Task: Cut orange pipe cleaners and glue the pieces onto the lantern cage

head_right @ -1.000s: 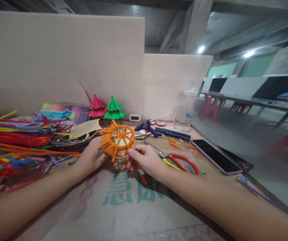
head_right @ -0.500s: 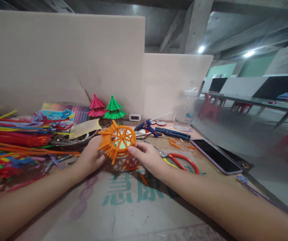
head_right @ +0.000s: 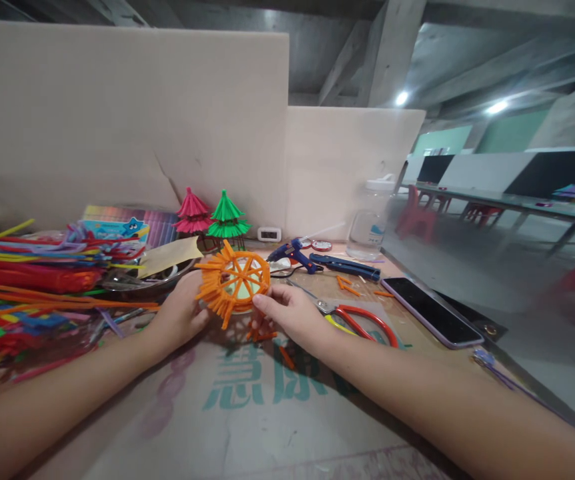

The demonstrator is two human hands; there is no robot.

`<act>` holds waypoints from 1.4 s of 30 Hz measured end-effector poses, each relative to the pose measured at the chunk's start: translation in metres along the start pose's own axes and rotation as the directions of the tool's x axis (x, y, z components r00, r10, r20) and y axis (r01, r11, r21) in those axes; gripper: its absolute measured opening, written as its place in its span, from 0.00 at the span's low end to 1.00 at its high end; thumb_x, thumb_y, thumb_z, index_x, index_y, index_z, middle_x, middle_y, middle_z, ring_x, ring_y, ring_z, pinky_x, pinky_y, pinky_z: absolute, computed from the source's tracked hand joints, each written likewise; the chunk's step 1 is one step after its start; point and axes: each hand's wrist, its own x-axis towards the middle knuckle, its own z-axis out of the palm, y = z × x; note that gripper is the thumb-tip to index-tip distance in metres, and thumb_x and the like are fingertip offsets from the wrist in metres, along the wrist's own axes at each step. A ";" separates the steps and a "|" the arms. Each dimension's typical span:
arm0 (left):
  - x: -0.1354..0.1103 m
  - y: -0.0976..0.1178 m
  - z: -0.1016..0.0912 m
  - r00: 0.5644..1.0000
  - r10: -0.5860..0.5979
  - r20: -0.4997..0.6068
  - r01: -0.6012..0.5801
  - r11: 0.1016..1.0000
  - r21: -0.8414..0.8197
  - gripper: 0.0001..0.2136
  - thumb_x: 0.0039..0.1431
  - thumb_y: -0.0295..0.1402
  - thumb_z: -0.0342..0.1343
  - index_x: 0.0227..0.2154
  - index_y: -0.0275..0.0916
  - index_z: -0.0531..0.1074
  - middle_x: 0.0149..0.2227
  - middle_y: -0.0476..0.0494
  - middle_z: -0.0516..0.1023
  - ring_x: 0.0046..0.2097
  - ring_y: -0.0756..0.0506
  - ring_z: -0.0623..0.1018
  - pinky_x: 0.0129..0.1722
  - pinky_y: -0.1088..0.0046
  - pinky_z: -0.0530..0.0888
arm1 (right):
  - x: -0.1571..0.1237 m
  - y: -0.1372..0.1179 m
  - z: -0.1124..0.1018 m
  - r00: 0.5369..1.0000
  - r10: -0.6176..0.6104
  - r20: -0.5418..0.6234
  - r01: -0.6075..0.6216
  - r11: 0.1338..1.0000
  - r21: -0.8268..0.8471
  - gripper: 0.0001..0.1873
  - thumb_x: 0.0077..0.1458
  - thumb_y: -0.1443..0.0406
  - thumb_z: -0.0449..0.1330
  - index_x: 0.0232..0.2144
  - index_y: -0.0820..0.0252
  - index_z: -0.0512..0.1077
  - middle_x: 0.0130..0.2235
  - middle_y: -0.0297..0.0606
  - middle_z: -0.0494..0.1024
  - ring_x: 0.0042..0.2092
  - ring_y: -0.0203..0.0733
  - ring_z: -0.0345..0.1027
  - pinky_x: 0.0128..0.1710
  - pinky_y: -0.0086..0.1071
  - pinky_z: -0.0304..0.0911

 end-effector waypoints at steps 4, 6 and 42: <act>0.000 0.000 -0.001 1.000 0.000 0.026 0.000 1.000 0.001 0.21 0.50 0.24 0.52 0.49 0.40 0.70 0.53 0.39 0.73 0.56 0.37 0.69 0.59 0.50 0.64 | 0.000 -0.002 0.001 1.000 -0.008 -0.022 0.007 1.000 -0.022 0.24 0.45 0.45 0.66 0.26 0.59 0.69 0.24 0.31 0.74 0.25 0.36 0.68 0.28 0.31 0.64; 0.000 0.001 -0.001 1.000 -0.008 0.023 0.009 1.000 -0.004 0.19 0.52 0.26 0.51 0.49 0.40 0.69 0.54 0.37 0.72 0.57 0.36 0.69 0.58 0.49 0.65 | 0.001 -0.003 0.001 0.999 -0.024 -0.039 0.023 1.000 -0.015 0.26 0.44 0.42 0.65 0.27 0.58 0.69 0.23 0.31 0.74 0.26 0.36 0.68 0.28 0.31 0.64; 0.007 -0.016 0.015 0.929 -0.333 0.163 0.370 0.825 -0.427 0.18 0.56 0.47 0.55 0.40 0.38 0.69 0.43 0.38 0.79 0.47 0.37 0.78 0.48 0.57 0.74 | -0.001 0.002 -0.002 0.974 -0.225 0.001 0.196 0.845 -0.498 0.18 0.62 0.58 0.52 0.22 0.59 0.65 0.21 0.28 0.65 0.24 0.31 0.59 0.25 0.26 0.54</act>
